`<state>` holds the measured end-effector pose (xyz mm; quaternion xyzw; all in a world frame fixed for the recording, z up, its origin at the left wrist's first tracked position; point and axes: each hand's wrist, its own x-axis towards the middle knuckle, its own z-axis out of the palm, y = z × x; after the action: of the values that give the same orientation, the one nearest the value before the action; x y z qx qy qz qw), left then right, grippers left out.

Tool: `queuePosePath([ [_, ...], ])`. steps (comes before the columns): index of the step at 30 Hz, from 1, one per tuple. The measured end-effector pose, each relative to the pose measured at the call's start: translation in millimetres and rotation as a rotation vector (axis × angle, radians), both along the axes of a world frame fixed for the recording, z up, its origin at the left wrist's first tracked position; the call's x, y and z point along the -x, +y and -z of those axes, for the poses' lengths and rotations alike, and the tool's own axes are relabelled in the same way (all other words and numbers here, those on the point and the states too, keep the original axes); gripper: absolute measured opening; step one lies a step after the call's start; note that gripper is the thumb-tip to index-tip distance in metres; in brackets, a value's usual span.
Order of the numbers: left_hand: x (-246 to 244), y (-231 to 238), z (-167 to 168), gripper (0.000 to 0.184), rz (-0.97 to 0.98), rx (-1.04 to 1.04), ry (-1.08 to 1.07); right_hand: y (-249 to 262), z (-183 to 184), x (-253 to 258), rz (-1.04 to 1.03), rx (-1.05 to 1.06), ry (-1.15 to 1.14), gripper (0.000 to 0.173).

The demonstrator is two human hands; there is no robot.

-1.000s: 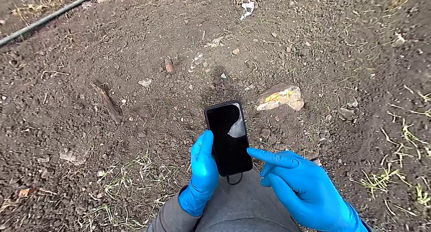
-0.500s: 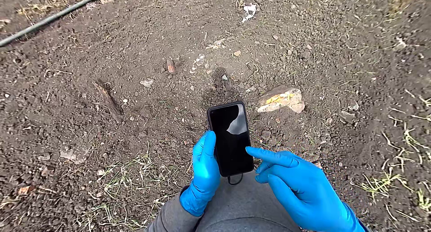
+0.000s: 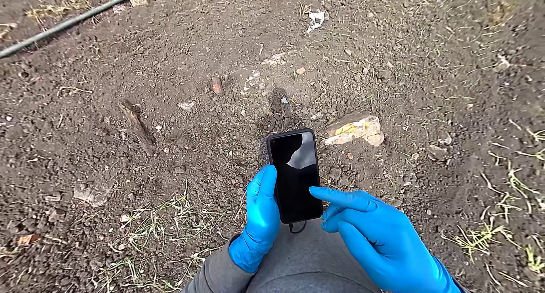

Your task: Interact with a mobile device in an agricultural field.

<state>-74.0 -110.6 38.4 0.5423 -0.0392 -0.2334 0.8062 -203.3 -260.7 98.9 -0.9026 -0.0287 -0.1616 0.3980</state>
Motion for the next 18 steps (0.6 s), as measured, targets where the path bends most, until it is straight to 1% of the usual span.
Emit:
queuePosePath([
  [18, 1.8, 0.2, 6.0, 0.044, 0.002, -0.005, -0.017, 1.2, 5.0, 4.1, -0.024, -0.034, 0.000, 0.040],
])
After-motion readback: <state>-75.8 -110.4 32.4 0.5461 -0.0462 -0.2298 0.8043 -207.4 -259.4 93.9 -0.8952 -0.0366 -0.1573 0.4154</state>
